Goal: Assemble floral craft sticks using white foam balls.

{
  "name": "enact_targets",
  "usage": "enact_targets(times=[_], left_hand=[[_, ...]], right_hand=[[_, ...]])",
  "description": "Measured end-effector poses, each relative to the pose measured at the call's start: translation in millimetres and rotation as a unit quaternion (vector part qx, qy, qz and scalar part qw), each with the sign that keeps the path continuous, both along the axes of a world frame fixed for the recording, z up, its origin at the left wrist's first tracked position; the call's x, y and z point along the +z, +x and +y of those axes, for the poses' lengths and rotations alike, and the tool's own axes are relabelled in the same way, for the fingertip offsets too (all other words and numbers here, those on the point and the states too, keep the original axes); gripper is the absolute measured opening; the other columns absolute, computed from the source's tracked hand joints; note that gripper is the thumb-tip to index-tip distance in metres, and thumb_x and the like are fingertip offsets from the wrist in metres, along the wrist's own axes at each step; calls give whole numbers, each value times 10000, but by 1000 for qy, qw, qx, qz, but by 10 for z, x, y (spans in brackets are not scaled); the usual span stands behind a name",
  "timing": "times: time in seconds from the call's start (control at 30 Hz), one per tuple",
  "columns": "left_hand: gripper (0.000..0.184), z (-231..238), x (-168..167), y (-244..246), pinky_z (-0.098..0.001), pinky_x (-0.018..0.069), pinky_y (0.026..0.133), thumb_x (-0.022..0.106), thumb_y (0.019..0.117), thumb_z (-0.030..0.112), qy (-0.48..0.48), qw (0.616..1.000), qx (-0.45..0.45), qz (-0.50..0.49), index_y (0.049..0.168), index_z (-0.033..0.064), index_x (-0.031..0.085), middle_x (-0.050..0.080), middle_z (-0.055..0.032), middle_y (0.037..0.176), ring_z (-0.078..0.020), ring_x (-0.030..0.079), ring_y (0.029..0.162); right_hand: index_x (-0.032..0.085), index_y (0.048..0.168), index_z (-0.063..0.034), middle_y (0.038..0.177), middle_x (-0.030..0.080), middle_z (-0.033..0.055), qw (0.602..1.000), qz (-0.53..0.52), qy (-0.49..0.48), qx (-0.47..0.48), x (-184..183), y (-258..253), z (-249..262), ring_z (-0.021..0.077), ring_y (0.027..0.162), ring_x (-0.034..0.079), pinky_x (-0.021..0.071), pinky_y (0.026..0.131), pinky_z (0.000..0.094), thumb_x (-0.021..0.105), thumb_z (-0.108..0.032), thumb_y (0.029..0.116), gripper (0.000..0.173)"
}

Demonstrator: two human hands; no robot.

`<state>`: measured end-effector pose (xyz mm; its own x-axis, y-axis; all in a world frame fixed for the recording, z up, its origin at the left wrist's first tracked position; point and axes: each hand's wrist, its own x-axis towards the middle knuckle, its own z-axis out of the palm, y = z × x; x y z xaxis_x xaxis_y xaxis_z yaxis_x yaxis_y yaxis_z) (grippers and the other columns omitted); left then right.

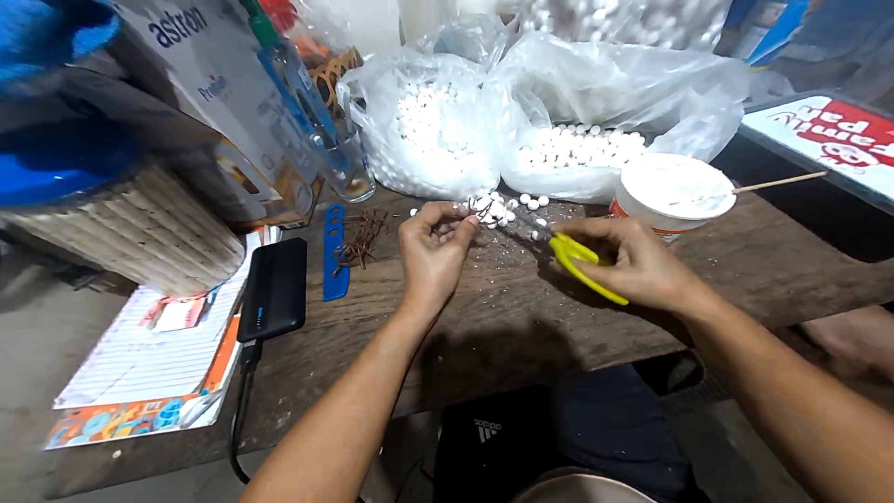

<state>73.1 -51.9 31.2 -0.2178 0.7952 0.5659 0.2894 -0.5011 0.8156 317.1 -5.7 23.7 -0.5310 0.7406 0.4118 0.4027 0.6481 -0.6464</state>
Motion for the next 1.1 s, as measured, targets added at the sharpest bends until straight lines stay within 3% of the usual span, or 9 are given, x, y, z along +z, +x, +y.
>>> enact_targets(times=[0.07,0.13,0.3,0.4,0.47,0.53,0.6,0.8,1.1], left_hand=[[147,-15,33,-26,-166,559,686,688,895,-90,-9,999,-9,-32,982,27,677,697,28,886,4,645,731],[157,-15,40,-34,-201,582,731,674,903,-88,-3,998,-22,-51,984,47,680,700,28,910,-23,669,778],[171,22,21,-33,-281,605,819,652,901,-106,17,994,-54,-88,990,34,693,706,1,951,-82,695,852],[186,14,38,-10,-290,609,823,634,916,-102,-2,988,-72,-138,952,65,705,727,12,922,-92,711,845],[206,5,52,-13,-280,611,805,611,931,-101,-23,982,-85,-166,941,82,704,730,14,912,-94,714,839],[216,4,59,-13,-276,616,793,600,936,-107,-39,978,-92,-181,934,84,699,734,10,911,-97,721,833],[213,3,60,5,-276,618,786,602,933,-114,-47,977,-93,-184,930,77,696,731,9,901,-99,721,823],[196,6,16,45,-261,618,778,628,910,-114,-46,986,-83,-136,927,70,694,721,26,885,-71,713,802],[162,1,-4,58,-217,595,727,655,893,-111,-36,993,-74,-80,913,47,684,706,30,884,-38,684,772]], right_hand=[[744,1199,-55,935,728,92,997,-64,46,0,-22,-31,-44,177,799,675,550,705,410,673,-288,848,427],[762,1171,-78,900,722,112,989,-111,92,12,-43,-56,-79,266,800,683,539,701,499,655,-330,856,417],[780,1114,-89,891,714,112,980,-135,143,22,-70,-53,-93,312,839,679,538,715,507,636,-328,860,378],[771,1136,-82,916,721,118,988,-107,110,8,-46,-18,-94,298,839,682,534,729,516,649,-309,881,362],[741,1203,-73,956,727,97,997,-60,54,-11,-9,9,-75,210,825,679,551,728,449,654,-278,891,384],[706,1226,-58,906,696,14,1000,24,-4,-18,-1,11,-47,37,739,626,535,663,236,695,-236,869,399],[677,1232,-32,868,654,-42,991,117,-62,10,-4,7,-33,-37,691,600,517,617,125,756,-146,828,428],[650,1275,-41,959,671,-88,980,159,-86,80,-3,27,-41,-72,714,596,504,606,92,794,-277,801,549],[675,1255,-32,981,669,-58,983,138,-98,65,7,-1,-58,-57,751,610,511,633,91,796,-263,790,533]])
